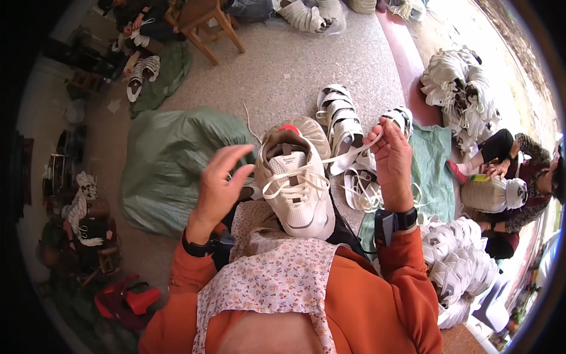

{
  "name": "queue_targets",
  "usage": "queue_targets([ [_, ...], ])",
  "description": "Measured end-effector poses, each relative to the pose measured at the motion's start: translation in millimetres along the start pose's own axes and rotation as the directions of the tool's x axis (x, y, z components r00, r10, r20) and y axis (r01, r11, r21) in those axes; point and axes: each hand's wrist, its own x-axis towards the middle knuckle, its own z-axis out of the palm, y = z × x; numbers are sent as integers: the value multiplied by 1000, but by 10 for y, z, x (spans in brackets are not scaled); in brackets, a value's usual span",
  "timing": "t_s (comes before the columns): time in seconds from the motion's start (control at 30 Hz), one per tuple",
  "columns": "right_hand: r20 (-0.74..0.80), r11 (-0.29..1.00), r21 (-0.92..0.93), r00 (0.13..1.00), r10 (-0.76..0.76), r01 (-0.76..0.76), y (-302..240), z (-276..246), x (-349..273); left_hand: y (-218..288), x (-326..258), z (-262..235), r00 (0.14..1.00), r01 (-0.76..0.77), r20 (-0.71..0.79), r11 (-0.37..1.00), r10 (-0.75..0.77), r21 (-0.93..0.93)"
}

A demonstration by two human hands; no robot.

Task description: Lacing a white sneaker in a shoe manufacturing workshop.

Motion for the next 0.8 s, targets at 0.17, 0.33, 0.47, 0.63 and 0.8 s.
queue_targets([
  [0.17,135,969,-239,987,92,-57,-64,69,-93,267,369,428,973,-107,174,967,150,-233],
  [0.33,326,741,-667,865,382,-76,136,157,-343,92,486,638,914,206,404,904,-41,-374],
  [0.47,456,690,-723,729,512,-32,206,182,-364,-29,467,640,846,377,519,830,-127,-412],
  [0.63,501,701,-713,711,494,16,265,222,-320,-69,450,625,836,420,535,769,-121,-482],
  [0.8,522,717,-696,719,460,46,260,276,-315,-81,457,644,836,403,541,770,-91,-494],
])
